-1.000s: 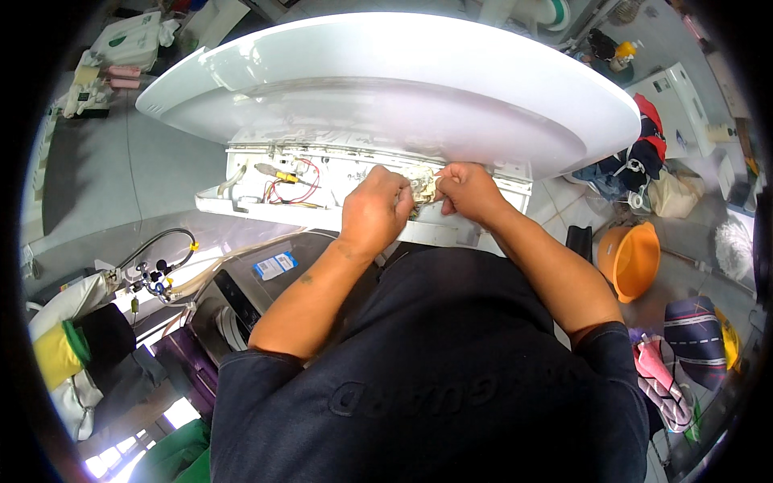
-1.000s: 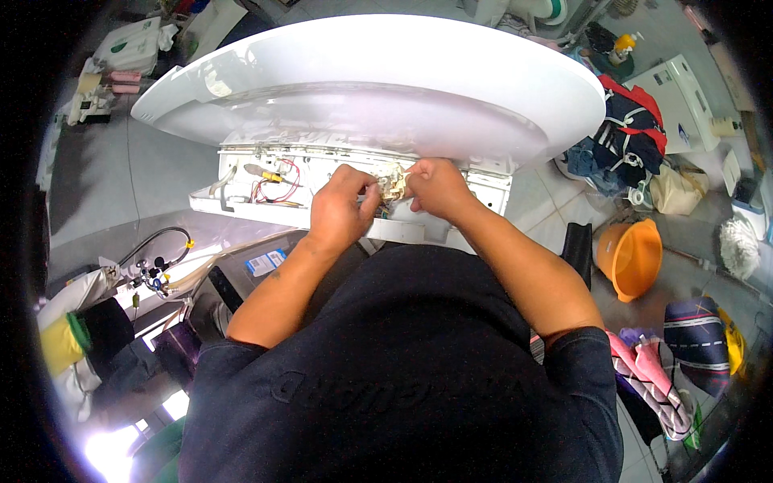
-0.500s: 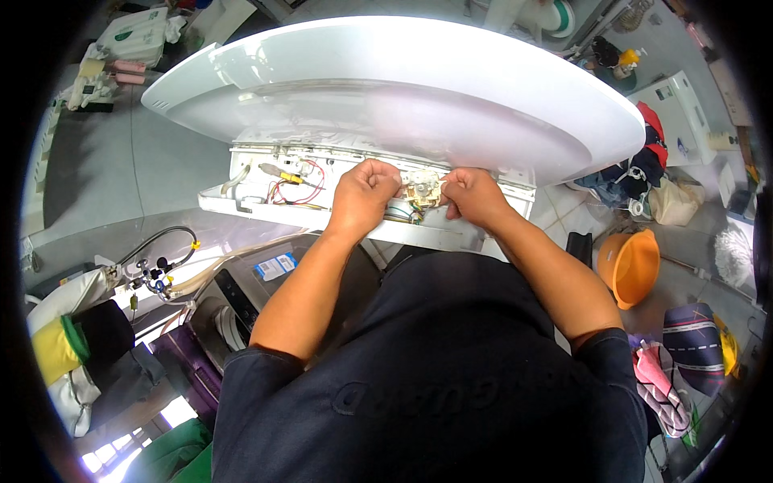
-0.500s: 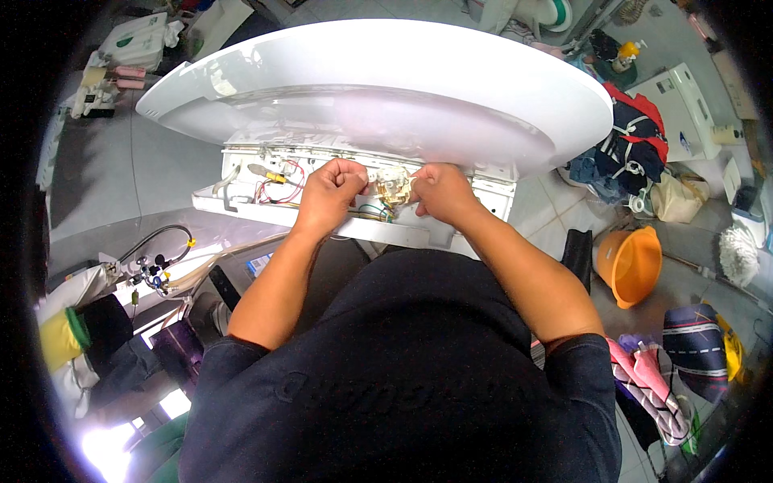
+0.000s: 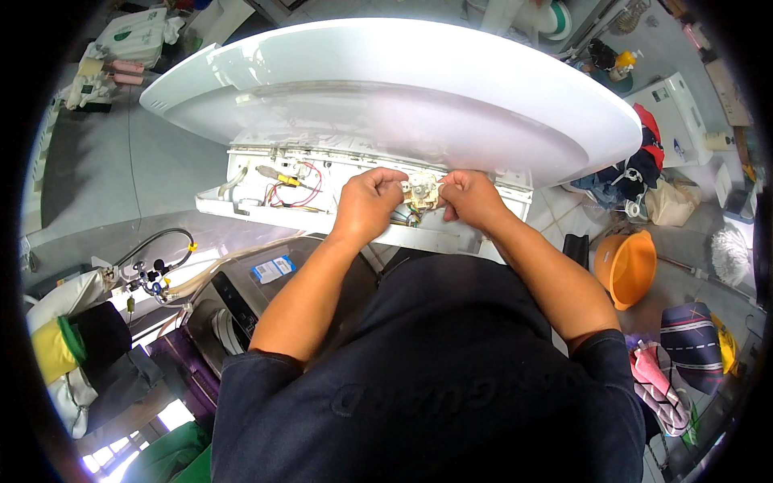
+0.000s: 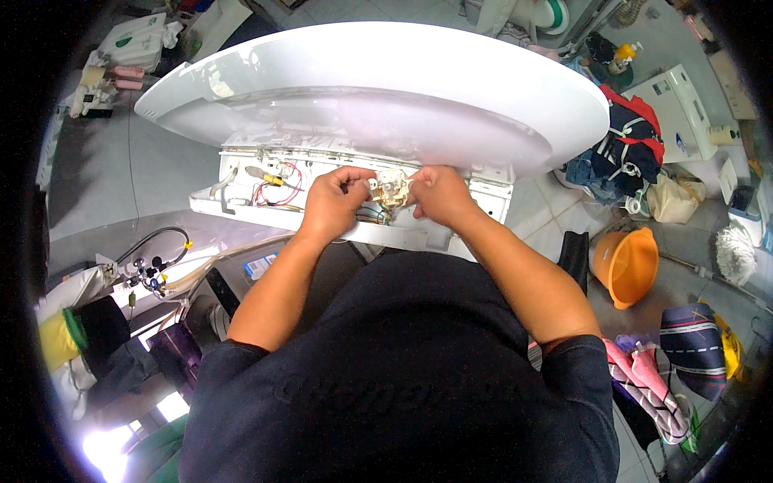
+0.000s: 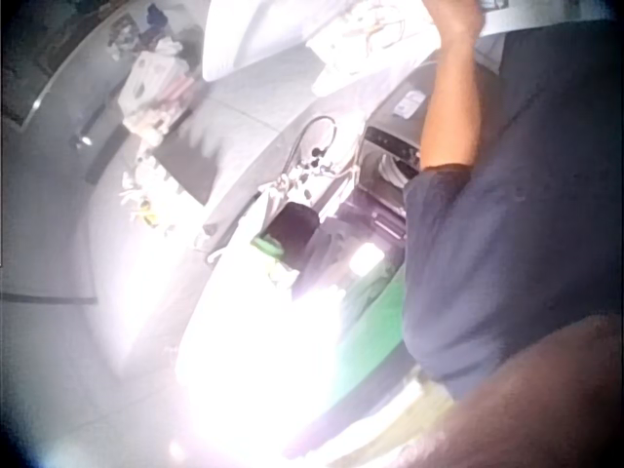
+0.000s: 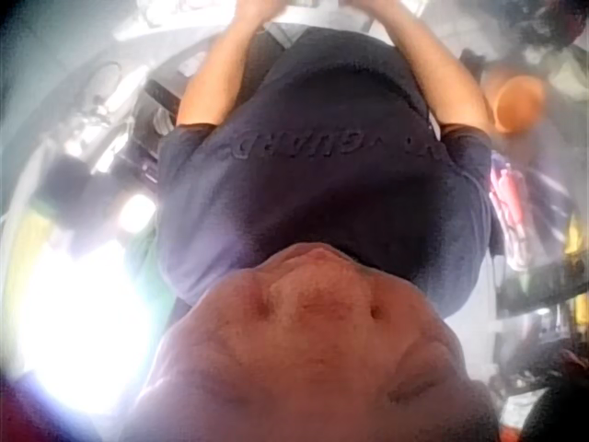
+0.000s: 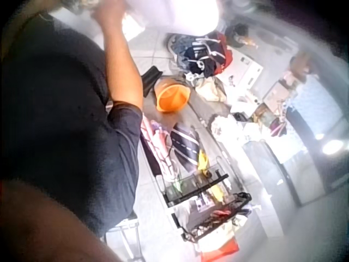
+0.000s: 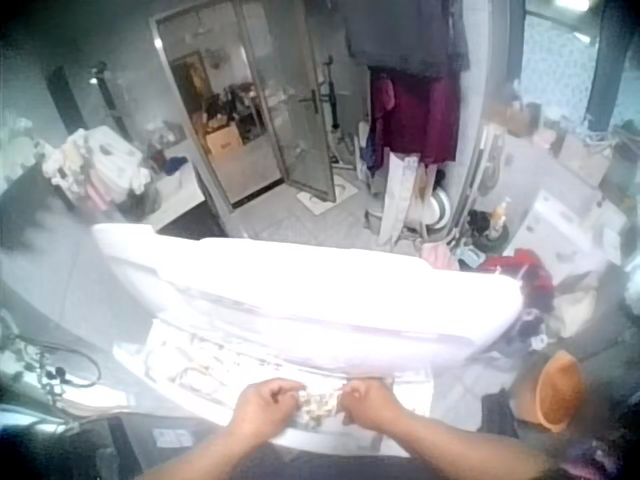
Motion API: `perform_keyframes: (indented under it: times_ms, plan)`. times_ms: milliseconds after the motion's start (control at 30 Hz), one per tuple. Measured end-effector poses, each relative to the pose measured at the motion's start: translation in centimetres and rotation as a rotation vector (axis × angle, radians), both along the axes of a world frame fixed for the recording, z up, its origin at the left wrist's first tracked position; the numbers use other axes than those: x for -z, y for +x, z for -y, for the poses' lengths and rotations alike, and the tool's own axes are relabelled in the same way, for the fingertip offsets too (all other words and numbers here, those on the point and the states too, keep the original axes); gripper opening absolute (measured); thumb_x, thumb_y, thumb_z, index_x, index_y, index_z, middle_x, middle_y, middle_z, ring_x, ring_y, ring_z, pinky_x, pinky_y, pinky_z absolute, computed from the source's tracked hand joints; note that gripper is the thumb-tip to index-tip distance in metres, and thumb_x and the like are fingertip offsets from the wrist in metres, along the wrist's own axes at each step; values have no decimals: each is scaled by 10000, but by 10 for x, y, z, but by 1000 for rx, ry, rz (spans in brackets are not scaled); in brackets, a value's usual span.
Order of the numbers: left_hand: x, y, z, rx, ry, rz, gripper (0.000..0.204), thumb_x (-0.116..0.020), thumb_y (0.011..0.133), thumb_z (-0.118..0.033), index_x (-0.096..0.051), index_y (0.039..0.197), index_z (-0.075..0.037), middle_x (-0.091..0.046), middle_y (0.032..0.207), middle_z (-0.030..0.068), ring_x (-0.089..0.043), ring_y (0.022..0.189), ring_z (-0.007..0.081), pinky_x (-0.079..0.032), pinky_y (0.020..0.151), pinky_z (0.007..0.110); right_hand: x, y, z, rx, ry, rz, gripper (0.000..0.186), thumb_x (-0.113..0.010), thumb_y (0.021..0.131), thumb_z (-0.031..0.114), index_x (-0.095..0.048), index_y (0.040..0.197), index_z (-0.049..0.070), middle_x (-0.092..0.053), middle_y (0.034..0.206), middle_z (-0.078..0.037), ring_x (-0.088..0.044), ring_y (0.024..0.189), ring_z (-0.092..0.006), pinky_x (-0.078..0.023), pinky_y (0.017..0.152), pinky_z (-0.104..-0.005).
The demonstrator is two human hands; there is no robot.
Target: The person works on the internal wiring of a white appliance, likely a washing machine, with the lid open. They repeatedly connect and disconnect a small white plastic connector to a terminal block, adjusting wires and components within the control area.
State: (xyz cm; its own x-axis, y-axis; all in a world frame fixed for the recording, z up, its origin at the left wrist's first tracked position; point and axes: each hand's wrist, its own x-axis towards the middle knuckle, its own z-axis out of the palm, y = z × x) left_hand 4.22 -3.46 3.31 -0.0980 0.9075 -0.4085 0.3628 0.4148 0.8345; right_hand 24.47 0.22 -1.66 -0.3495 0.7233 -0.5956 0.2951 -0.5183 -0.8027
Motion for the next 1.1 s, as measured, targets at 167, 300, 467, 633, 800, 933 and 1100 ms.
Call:
perform_keyframes:
  times_ms: [167,300,467,633,800,933,1100]
  plan:
    - [1,4,4,34,77,-122,226,-638,866,-102,-715,1045,12,-691,793,92,-608,673,127,-502,654,282,-2,0,1,5,1,1,167,-569,925,125,-663,970,-6,-711,796,-82,-657,578,-144,-525,569,-301]
    - [3,8,7,75,227,-268,203,-643,857,-90,-726,1023,-7,-691,844,139,-656,712,223,-523,677,327,-1,0,1,6,8,-17,164,-565,920,120,-664,964,-4,-709,789,-83,-654,573,-143,-524,559,-303]
    - [1,13,7,118,355,-390,172,-640,852,-79,-734,986,-28,-687,890,154,-673,781,308,-537,717,379,1,0,1,-6,12,-31,165,-562,906,113,-663,965,-4,-704,777,-78,-654,572,-145,-523,547,-302]
    - [3,16,7,152,403,-487,154,-649,846,-88,-736,965,-44,-685,899,150,-667,827,336,-538,747,416,-3,-1,1,3,18,-14,167,-563,899,114,-665,952,-7,-697,765,-75,-655,572,-146,-528,551,-303]
    - [6,19,9,151,459,-544,144,-671,844,-90,-737,964,-45,-687,885,156,-673,784,325,-541,719,398,2,0,1,7,7,-44,174,-558,902,118,-669,941,-10,-693,763,-72,-655,572,-147,-531,554,-301]
    - [9,19,10,145,537,-576,141,-682,840,-87,-736,962,-45,-686,875,154,-674,761,323,-545,703,389,0,1,1,-4,32,-42,179,-552,905,119,-670,938,-12,-688,754,-68,-656,574,-146,-534,556,-300]
    - [8,21,11,173,552,-626,135,-687,834,-90,-733,954,-51,-681,869,141,-671,763,320,-546,697,390,-3,0,0,-21,39,-50,177,-555,922,126,-665,952,-10,-688,763,-64,-645,570,-137,-522,553,-287]
